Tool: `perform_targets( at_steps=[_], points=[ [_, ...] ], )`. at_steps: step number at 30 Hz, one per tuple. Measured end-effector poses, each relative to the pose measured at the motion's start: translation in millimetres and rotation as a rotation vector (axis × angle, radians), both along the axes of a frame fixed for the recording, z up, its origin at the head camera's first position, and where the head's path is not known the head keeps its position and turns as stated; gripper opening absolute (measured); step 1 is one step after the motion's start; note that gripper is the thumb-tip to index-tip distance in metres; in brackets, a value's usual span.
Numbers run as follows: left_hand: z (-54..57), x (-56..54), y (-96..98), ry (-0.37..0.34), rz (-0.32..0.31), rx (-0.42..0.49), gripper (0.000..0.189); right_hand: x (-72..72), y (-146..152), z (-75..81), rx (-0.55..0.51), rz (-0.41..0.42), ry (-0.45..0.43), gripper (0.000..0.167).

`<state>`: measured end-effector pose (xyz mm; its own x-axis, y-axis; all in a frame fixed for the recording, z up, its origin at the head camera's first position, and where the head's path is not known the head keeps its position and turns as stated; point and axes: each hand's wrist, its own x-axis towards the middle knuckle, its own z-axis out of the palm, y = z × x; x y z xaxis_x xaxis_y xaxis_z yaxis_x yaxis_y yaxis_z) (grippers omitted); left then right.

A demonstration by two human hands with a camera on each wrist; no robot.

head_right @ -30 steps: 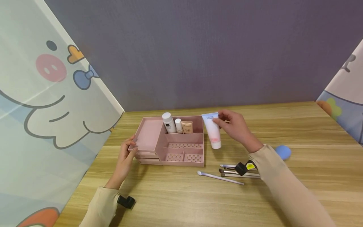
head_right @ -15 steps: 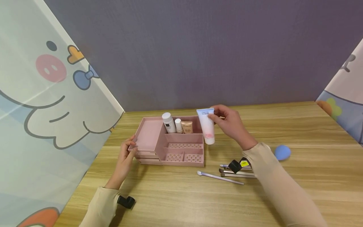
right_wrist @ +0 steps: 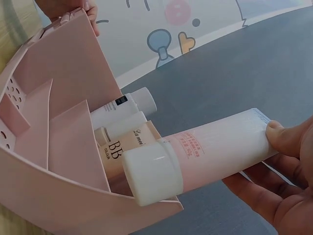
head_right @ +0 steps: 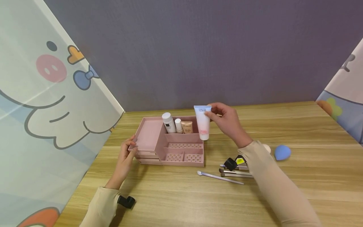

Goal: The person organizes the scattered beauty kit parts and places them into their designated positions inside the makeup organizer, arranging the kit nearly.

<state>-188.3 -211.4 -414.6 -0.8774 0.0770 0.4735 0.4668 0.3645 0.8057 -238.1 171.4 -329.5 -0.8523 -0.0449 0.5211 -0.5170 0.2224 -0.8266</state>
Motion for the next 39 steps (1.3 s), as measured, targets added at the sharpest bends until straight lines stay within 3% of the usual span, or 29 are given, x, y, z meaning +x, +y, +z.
perform_targets(
  at_steps=[21,39],
  points=[
    [-1.8,-0.3,-1.3,-0.003,0.019,0.003,0.015,-19.3,-15.0,-6.2,-0.206,0.038,0.100,0.023],
    [-1.3,-0.4,0.5,-0.007,0.031,-0.013,0.015,-27.8,-22.1,-16.3,-0.223,0.005,0.104,0.021]
  ],
)
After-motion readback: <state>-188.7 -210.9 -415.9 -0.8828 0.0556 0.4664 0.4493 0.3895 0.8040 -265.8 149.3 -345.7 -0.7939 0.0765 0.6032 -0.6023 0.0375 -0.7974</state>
